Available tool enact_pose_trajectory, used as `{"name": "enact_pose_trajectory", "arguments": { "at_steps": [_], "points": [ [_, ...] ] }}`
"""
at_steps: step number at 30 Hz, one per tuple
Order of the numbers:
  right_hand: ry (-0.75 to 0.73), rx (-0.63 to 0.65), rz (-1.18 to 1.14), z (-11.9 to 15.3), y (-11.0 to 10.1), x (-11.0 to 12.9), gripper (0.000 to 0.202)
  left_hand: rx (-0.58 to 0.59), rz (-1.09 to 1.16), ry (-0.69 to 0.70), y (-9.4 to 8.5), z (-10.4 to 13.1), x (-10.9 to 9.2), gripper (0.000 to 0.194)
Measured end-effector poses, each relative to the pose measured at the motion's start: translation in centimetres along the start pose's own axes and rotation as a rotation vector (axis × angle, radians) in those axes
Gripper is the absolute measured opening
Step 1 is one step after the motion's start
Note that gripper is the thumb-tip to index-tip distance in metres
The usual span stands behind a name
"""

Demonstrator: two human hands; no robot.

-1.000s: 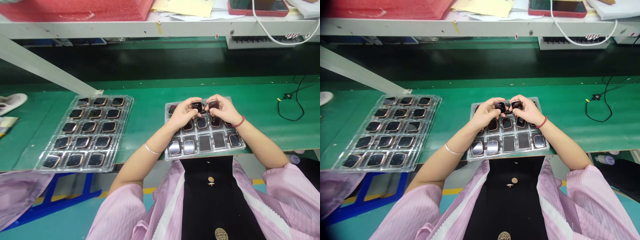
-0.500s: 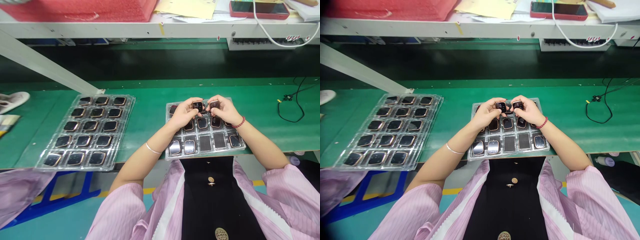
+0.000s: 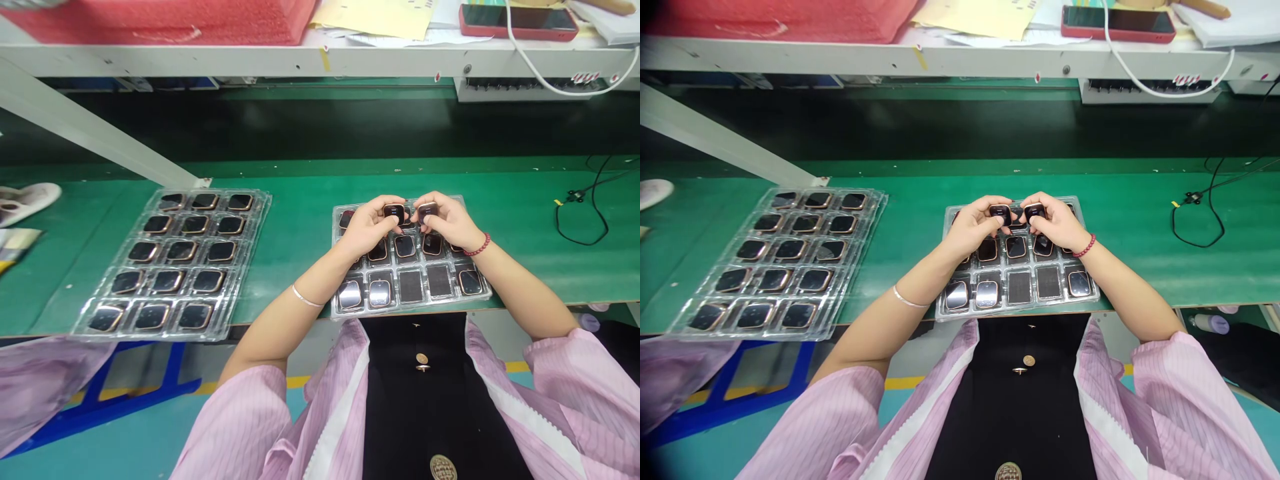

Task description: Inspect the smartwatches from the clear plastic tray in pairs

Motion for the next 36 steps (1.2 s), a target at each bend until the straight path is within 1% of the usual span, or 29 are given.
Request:
{"name": "enact_pose_trajectory", "arguments": {
  "at_steps": [3, 6, 9, 12, 16, 19, 23, 26, 29, 33, 35, 36],
  "points": [
    [0.001, 0.024, -0.002, 0.0, 0.1, 0.0, 0.028, 0.001, 0.016, 0.011, 0.1, 0.0, -0.2, 0.037],
    [-0.001, 0.015, -0.002, 0.0, 0.0, -0.1, 0.024, 0.001, 0.021, 0.009, 0.2, 0.1, -0.3, 0.036],
    [-0.024, 0.007, 0.011, 0.0, 0.0, 0.0, 0.029, 0.017, 0.012, 0.009, 0.2, 0.1, -0.3, 0.041],
    [-0.041, 0.008, 0.027, 0.0, 0.1, 0.0, 0.031, 0.037, 0.012, -0.019, 0.2, 0.1, 0.1, 0.048],
    [-0.049, 0.005, 0.018, 0.0, 0.1, 0.0, 0.031, 0.021, -0.001, -0.046, 0.1, 0.0, 0.5, 0.047],
    [-0.057, -0.006, 0.032, 0.0, 0.0, 0.1, 0.030, 0.022, -0.005, -0.041, 0.0, -0.1, 0.6, 0.047],
    [-0.100, 0.028, 0.032, 0.0, 0.2, 0.7, 0.032, 0.043, 0.000, -0.016, 0.2, -0.1, 0.5, 0.050],
    [-0.074, 0.046, 0.013, 0.0, 0.3, 0.7, 0.034, 0.050, 0.026, 0.005, 0.3, 0.0, 0.3, 0.053],
    [-0.032, 0.036, -0.002, 0.0, 0.2, 0.3, 0.036, 0.043, 0.083, -0.031, 0.2, 0.0, 0.6, 0.060],
    [0.002, 0.008, -0.005, 0.0, 0.2, 0.0, 0.036, 0.032, 0.274, -0.160, 0.0, -0.3, 1.3, 0.077],
    [0.007, -0.004, 0.001, 0.0, 0.2, 0.1, 0.034, 0.043, 0.401, -0.213, -0.1, -0.5, 0.8, 0.081],
    [0.008, -0.010, 0.003, 0.0, 0.2, 0.1, 0.033, 0.052, 0.457, -0.228, -0.2, -0.4, 0.1, 0.081]
  ]
}}
Point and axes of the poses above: each hand's wrist, its own z-axis away from the middle knuckle, its own y-axis out of the palm, x = y × z, the point moved 6 cm from there along -z, towards the middle knuckle
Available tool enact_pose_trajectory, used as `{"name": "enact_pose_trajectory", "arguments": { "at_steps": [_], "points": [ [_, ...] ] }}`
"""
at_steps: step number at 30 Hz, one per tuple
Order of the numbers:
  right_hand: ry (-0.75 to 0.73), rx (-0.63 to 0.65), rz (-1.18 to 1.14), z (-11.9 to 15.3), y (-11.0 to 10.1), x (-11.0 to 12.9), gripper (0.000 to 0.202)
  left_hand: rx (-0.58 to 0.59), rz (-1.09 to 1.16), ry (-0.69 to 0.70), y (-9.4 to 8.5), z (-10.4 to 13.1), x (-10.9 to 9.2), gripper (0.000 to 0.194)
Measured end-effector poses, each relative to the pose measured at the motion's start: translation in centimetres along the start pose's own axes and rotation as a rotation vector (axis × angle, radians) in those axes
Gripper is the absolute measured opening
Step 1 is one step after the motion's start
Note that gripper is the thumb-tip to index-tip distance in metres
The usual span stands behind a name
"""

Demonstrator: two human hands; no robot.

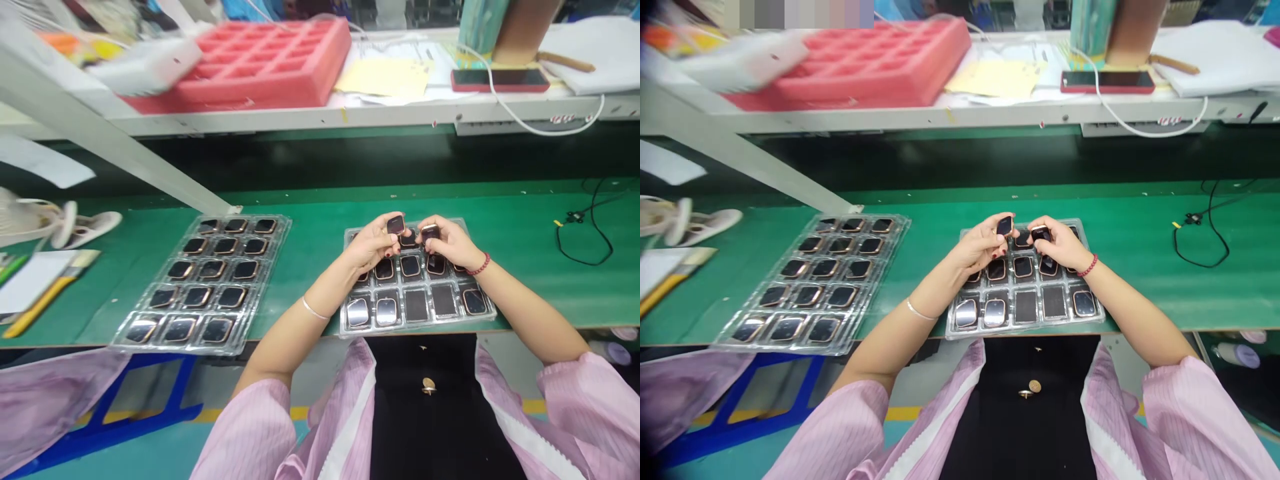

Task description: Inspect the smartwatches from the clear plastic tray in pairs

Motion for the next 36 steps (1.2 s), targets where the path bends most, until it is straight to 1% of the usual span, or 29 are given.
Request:
{"name": "enact_pose_trajectory", "arguments": {
  "at_steps": [2, 3, 5, 6, 7, 9, 11, 12, 13, 15, 16, 17, 18, 19, 21, 23, 24, 26, 27, 28, 30, 32, 34, 36],
  "points": [
    [0.004, -0.012, -0.001, 0.1, 0.0, 0.0, 0.031, 0.045, 0.088, -0.016, 1.0, 1.3, -1.6, 0.079],
    [0.010, -0.019, 0.002, 0.2, -0.1, 0.0, 0.031, 0.084, 0.124, -0.021, 1.9, 2.4, -2.4, 0.078],
    [0.017, -0.027, 0.018, 0.4, -0.3, -0.3, 0.030, 0.217, 0.180, -0.042, 4.3, 5.0, -3.6, 0.079],
    [0.021, -0.031, 0.031, 0.4, -0.4, -0.4, 0.030, 0.316, 0.207, -0.051, 5.9, 6.4, -3.9, 0.081],
    [0.024, -0.039, 0.038, 0.5, -0.6, -0.6, 0.030, 0.445, 0.227, -0.068, 7.6, 7.8, -4.0, 0.082],
    [0.051, -0.053, 0.033, 0.5, -1.1, -1.2, 0.032, 0.710, 0.222, -0.150, 10.8, 10.0, -3.5, 0.081],
    [0.099, -0.065, -0.029, 0.4, -1.5, -1.7, 0.037, 0.912, 0.209, -0.197, 12.9, 11.2, -3.1, 0.077],
    [0.124, -0.069, -0.083, 0.3, -1.6, -1.9, 0.041, 0.981, 0.202, -0.217, 13.6, 11.5, -3.1, 0.075],
    [0.147, -0.071, -0.148, 0.3, -1.7, -2.0, 0.046, 1.023, 0.196, -0.244, 14.1, 11.7, -3.1, 0.074],
    [0.180, -0.079, -0.273, 0.1, -1.9, -1.7, 0.053, 1.061, 0.186, -0.329, 14.6, 12.4, -3.3, 0.070],
    [0.192, -0.081, -0.322, 0.1, -1.8, -1.3, 0.054, 1.057, 0.184, -0.358, 14.7, 12.9, -3.5, 0.067],
    [0.201, -0.079, -0.359, 0.1, -1.7, -0.6, 0.054, 1.057, 0.192, -0.351, 14.8, 13.4, -3.9, 0.065],
    [0.204, -0.072, -0.387, 0.2, -1.5, 0.4, 0.052, 1.038, 0.207, -0.305, 14.6, 13.9, -4.4, 0.065],
    [0.199, -0.059, -0.412, 0.6, -1.1, 1.7, 0.049, 0.997, 0.236, -0.229, 14.2, 14.0, -5.1, 0.065],
    [0.157, -0.014, -0.451, 1.7, 0.2, 5.3, 0.044, 0.847, 0.274, -0.047, 12.3, 13.4, -6.2, 0.065],
    [0.085, 0.070, -0.497, 3.6, 2.4, 9.5, 0.042, 0.630, 0.226, 0.094, 9.3, 11.2, -6.8, 0.066],
    [0.063, 0.134, -0.521, 4.7, 3.8, 11.6, 0.042, 0.527, 0.164, 0.134, 7.7, 9.7, -6.8, 0.068],
    [0.063, 0.297, -0.609, 7.0, 6.9, 15.1, 0.043, 0.263, 0.027, 0.146, 4.3, 5.9, -6.0, 0.076],
    [0.090, 0.370, -0.668, 8.0, 8.3, 16.4, 0.046, 0.167, -0.033, 0.107, 3.0, 4.2, -5.2, 0.078],
    [0.110, 0.415, -0.709, 8.8, 9.3, 17.5, 0.051, 0.105, -0.081, 0.061, 2.0, 2.7, -4.2, 0.080],
    [0.152, 0.470, -0.740, 9.8, 10.5, 19.2, 0.055, 0.030, -0.162, -0.019, 0.9, 0.7, -2.0, 0.078],
    [0.203, 0.469, -0.727, 10.3, 10.7, 20.1, 0.055, -0.004, -0.230, -0.046, 0.5, 0.0, -0.4, 0.075],
    [0.250, 0.462, -0.714, 10.6, 10.5, 20.4, 0.055, -0.026, -0.260, -0.031, 0.3, 0.0, 0.3, 0.073],
    [0.260, 0.477, -0.717, 10.6, 10.4, 20.3, 0.056, -0.063, -0.250, -0.009, 0.1, 0.3, 0.4, 0.070]
  ]
}}
Point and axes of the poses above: each hand's wrist, its own z-axis away from the middle knuckle, its own y-axis out of the palm, x = y × z, the point moved 6 cm from there along -z, towards the middle knuckle
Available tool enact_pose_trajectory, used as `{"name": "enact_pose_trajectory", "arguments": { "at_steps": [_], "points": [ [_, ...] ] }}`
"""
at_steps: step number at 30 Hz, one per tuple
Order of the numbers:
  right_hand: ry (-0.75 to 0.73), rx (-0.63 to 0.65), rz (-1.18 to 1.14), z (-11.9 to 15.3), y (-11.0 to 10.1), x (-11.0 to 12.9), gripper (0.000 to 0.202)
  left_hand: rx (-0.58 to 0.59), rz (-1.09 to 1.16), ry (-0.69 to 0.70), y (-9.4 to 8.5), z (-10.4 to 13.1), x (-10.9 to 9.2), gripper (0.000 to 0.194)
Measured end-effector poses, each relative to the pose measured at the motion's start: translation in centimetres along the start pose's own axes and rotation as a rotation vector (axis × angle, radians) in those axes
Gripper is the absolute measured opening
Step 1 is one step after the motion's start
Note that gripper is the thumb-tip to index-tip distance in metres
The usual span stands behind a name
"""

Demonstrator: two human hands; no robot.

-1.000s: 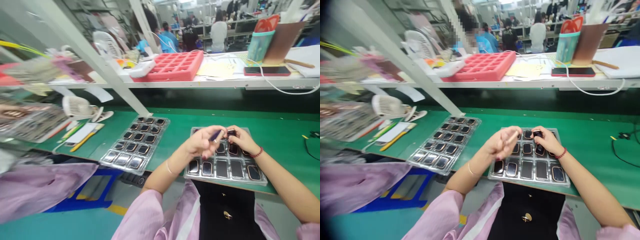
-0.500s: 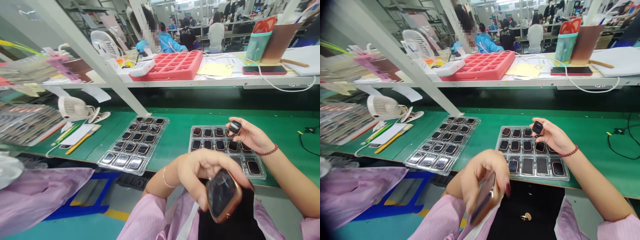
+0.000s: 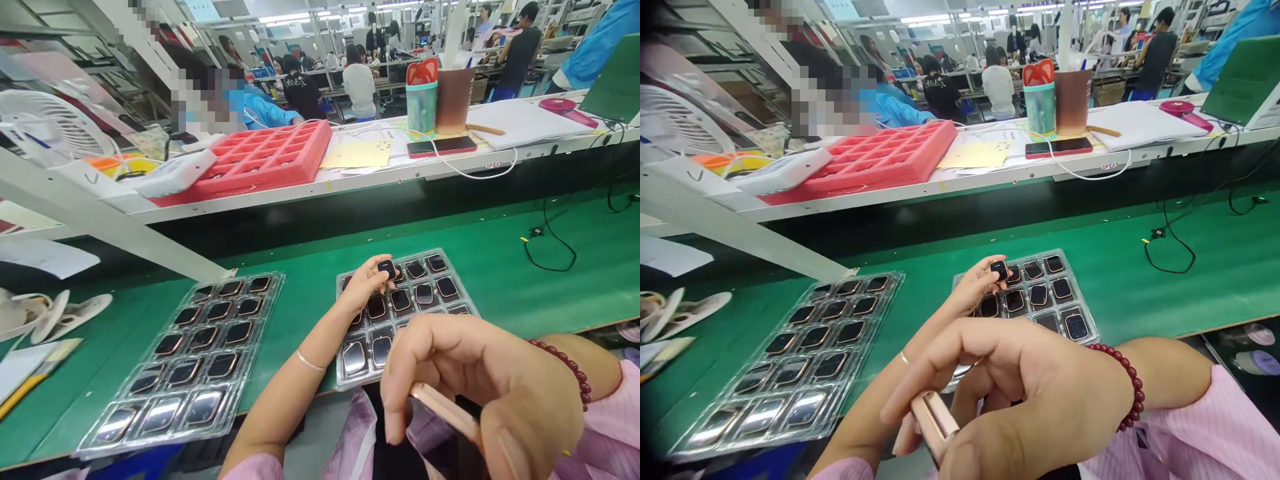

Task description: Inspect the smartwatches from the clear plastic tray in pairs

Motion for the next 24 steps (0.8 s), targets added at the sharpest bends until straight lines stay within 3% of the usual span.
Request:
{"name": "enact_pose_trajectory", "arguments": {
  "at_steps": [3, 5, 8, 11, 13, 16, 21, 24],
  "points": [
    [-0.084, 0.021, -0.002, -0.9, -1.8, -0.3, 0.057, -0.073, 0.005, 0.003, -0.6, 0.1, -0.1, 0.056],
    [-0.184, -0.013, 0.030, -2.0, -4.8, -0.4, 0.051, -0.111, -0.010, 0.021, -0.8, 0.1, -0.2, 0.042],
    [-0.216, -0.224, 0.169, -4.1, -12.1, -1.2, 0.045, -0.140, -0.041, 0.064, -0.8, 0.1, -0.3, 0.034],
    [-0.140, -0.498, 0.239, -5.2, -19.6, -2.9, 0.046, -0.119, -0.094, 0.085, -0.4, 0.1, -0.3, 0.039],
    [-0.093, -0.616, 0.285, -5.2, -22.9, -4.3, 0.043, -0.093, -0.117, 0.093, -0.2, 0.1, -0.2, 0.046],
    [-0.085, -0.642, 0.319, -4.9, -24.8, -5.6, 0.045, -0.059, -0.139, 0.103, -0.2, 0.1, 0.0, 0.049],
    [-0.128, -0.619, 0.409, -4.9, -25.1, -5.8, 0.036, -0.047, -0.176, 0.119, -0.2, 0.1, 0.2, 0.035],
    [-0.141, -0.606, 0.407, -5.0, -24.7, -5.4, 0.037, -0.033, -0.156, 0.106, 0.1, 0.1, -0.2, 0.036]
  ]
}}
Point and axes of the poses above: each hand's wrist, its own z-axis away from the middle knuckle, its own y-axis out of the palm, x = y × z, the point moved 6 cm from there along -z, towards the middle knuckle
